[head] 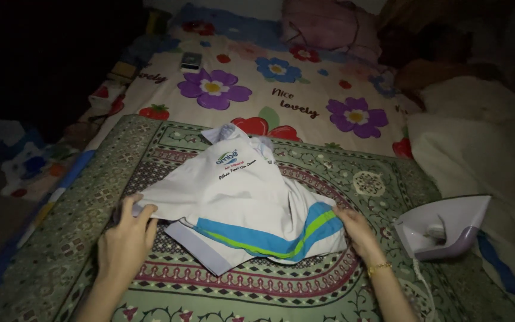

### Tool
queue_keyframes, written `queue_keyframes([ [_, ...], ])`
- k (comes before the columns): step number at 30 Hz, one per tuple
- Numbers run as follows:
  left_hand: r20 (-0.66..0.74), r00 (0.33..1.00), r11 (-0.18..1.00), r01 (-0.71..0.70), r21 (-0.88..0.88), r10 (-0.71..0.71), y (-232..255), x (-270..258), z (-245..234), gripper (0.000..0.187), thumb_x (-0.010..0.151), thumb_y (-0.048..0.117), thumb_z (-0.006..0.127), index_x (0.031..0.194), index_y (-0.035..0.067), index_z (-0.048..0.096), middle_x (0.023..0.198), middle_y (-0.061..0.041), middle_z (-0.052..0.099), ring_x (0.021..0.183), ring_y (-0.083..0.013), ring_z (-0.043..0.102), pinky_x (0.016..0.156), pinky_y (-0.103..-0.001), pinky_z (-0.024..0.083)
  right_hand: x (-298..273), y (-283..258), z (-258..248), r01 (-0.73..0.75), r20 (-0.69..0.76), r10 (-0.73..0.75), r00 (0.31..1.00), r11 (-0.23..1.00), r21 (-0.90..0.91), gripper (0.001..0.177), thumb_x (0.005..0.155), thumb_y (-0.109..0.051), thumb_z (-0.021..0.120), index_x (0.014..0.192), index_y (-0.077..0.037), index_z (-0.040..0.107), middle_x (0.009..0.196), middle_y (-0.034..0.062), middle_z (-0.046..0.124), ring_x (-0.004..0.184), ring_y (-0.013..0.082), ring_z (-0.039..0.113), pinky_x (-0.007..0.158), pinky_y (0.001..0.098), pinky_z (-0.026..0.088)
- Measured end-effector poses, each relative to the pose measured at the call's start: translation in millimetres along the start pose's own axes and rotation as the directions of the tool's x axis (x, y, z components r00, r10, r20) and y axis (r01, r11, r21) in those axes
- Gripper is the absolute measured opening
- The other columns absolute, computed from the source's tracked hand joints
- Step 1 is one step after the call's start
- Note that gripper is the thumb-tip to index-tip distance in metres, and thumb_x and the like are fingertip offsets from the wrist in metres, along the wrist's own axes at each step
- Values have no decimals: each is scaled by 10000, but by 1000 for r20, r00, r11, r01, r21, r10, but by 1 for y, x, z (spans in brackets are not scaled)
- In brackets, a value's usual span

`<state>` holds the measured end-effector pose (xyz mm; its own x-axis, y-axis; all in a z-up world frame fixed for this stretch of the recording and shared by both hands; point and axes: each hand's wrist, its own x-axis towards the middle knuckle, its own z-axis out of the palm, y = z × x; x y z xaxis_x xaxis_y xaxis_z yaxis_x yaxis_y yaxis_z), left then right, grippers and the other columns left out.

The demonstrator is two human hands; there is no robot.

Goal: Ironing a white collared shirt on a mat placed on a bed.

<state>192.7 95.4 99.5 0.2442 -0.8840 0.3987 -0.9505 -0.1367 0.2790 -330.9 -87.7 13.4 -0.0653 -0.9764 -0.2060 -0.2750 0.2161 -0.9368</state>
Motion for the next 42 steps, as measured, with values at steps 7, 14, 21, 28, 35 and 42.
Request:
queue_keyframes([
  [7, 50, 997, 997, -50, -62, 53, -2, 3, 13, 202, 939, 235, 607, 1100, 130, 672, 1342, -23, 603, 707, -342, 731, 623, -433, 601, -16, -38, -21, 188, 70, -198, 978, 974, 127, 191, 1006, -221, 696, 990, -38, 642, 943, 78, 661, 866, 164, 594, 784, 306, 489],
  [14, -124, 991, 951, 5, -310, -45, -22, 50, -15, 186, 1018, 127, 537, 1084, -13, 640, 1069, -172, 669, 736, -330, 720, 616, -390, 591, -57, -119, -57, 235, 81, -264, 961, 936, 263, 165, 955, -97, 618, 1113, -50, 605, 984, 79, 697, 946, 152, 661, 863, 299, 547],
  [21, -552, 824, 961, -240, -137, 128, -28, 114, -118, 153, 1097, 67, 595, 992, -42, 612, 958, -228, 590, 929, -437, 613, 786, -505, 484, -111, -208, -90, 509, 120, -519, 846, 854, 103, 379, 919, -34, 667, 1295, 6, 639, 1012, 31, 652, 937, 86, 613, 864, 233, 512],
  [28, -718, 599, 919, -364, 151, 356, -20, 146, -247, 84, 1022, 15, 560, 1003, -61, 591, 998, -246, 600, 941, -420, 614, 804, -482, 479, -155, -291, -95, 578, -88, -702, 706, 645, -500, 286, 986, -67, 695, 1265, -19, 656, 968, 66, 700, 794, 108, 602, 694, 254, 494],
  [35, -663, 700, 959, -261, 106, 264, -56, 246, -279, 174, 997, 95, 634, 996, -29, 757, 815, -217, 703, 734, -373, 689, 633, -469, 517, -80, -335, -172, 716, -75, -895, 439, 399, -573, 201, 1217, -203, 587, 1121, -28, 565, 995, 65, 651, 865, 131, 640, 788, 252, 533],
  [42, -61, 992, 988, -107, 112, 115, -41, 375, -143, 311, 769, 74, 747, 1076, 26, 757, 1110, -266, 721, 1050, -447, 690, 935, -496, 544, 35, -331, -59, 125, 21, -129, 991, 981, 151, 62, 947, -182, 610, 927, -135, 575, 774, 65, 659, 609, 182, 696, 582, 378, 644],
])
